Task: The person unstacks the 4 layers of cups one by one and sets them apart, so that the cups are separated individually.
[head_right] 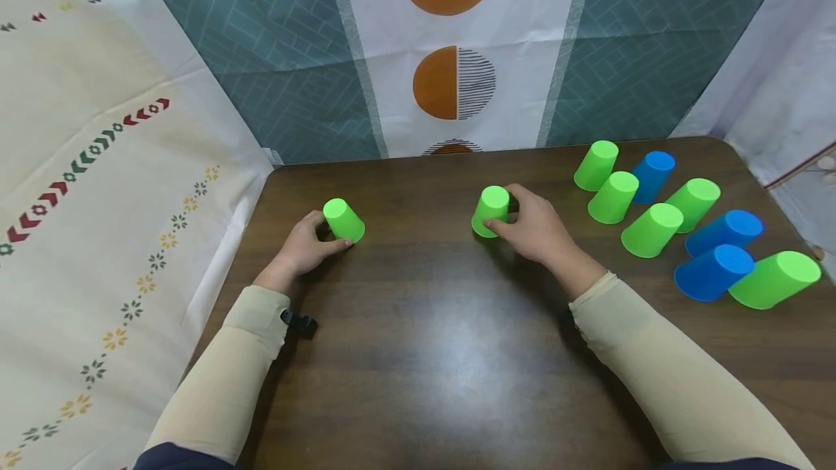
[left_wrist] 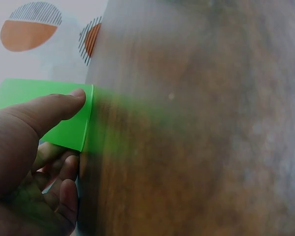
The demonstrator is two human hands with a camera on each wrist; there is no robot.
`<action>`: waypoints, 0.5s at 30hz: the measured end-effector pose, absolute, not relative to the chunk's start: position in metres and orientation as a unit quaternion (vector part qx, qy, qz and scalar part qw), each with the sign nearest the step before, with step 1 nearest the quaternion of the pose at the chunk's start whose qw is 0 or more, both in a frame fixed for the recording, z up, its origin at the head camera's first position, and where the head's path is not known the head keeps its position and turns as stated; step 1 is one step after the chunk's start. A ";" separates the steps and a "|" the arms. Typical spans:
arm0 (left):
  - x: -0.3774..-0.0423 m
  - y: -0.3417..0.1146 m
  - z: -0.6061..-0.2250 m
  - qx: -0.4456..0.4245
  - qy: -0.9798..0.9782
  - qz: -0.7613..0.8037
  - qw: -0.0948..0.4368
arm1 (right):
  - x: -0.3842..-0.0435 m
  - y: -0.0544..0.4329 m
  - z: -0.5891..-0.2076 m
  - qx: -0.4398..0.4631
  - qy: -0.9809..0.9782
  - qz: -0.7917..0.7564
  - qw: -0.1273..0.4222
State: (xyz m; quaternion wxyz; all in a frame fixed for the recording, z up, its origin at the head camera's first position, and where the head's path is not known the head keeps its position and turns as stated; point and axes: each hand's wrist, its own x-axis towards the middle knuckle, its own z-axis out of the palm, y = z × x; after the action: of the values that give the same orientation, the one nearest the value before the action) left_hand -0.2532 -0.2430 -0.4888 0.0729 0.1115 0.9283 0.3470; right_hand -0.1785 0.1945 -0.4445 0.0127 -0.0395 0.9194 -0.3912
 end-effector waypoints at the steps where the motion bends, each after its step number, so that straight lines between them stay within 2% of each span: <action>1: -0.253 -0.243 -0.489 0.112 0.928 0.348 0.072 | -0.175 0.202 -0.445 -0.036 0.921 -0.388 0.012; 15: -0.254 -0.243 -0.491 0.116 0.927 0.349 0.068 | -0.131 0.287 -0.450 0.020 0.937 -0.348 -0.002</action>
State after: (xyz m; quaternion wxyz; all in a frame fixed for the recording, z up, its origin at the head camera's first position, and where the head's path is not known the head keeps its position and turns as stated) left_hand -0.2539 -0.2433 -0.4908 0.0680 0.1155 0.9274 0.3492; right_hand -0.1314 0.2866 -0.4503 -0.0023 0.0195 0.9374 -0.3477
